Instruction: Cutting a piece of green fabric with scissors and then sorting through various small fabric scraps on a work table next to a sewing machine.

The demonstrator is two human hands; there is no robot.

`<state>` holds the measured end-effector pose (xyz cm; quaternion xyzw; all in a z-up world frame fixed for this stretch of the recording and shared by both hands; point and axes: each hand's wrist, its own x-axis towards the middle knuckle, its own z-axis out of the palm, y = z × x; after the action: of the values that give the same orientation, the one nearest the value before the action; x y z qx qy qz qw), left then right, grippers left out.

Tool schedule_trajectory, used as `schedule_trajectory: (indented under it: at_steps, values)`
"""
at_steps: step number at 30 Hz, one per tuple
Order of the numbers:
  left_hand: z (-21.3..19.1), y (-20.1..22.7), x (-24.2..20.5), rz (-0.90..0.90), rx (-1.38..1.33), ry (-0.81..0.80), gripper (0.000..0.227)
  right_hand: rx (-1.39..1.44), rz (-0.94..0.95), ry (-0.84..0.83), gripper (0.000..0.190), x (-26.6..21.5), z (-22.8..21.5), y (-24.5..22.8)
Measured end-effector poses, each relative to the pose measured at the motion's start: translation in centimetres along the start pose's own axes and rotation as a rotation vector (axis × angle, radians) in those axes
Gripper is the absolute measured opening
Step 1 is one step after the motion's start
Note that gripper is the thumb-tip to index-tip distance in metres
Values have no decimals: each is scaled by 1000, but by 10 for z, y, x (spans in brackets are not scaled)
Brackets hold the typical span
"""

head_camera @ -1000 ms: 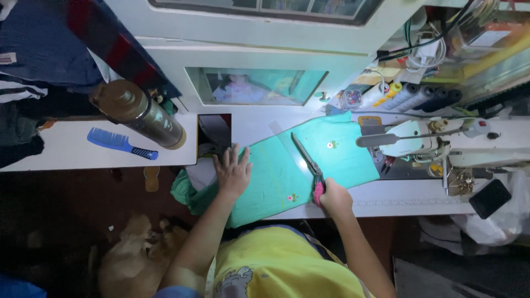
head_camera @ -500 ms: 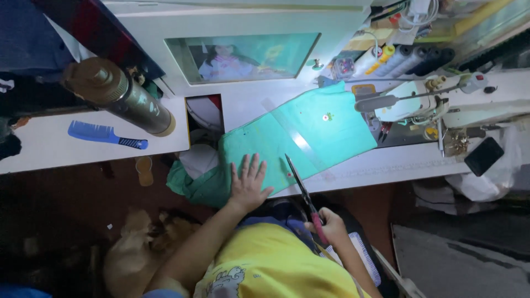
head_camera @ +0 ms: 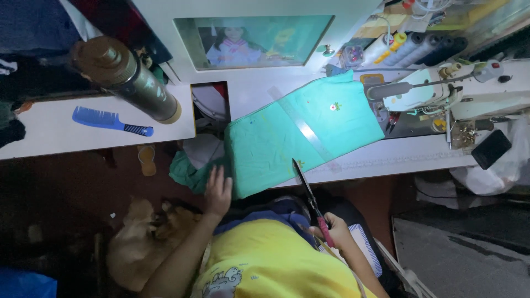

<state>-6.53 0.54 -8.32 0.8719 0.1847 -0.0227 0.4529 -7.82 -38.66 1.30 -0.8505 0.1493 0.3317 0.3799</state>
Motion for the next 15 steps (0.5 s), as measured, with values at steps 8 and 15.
schedule_trajectory:
  at_steps: [8,15]
  values:
    - [-24,28,-19,-986,-712,-315,84,19,4,27,49,-4,-3,-9]
    - [37,-48,10,-976,-1200,-213,79,-152,13,392,52,27,-43,-46]
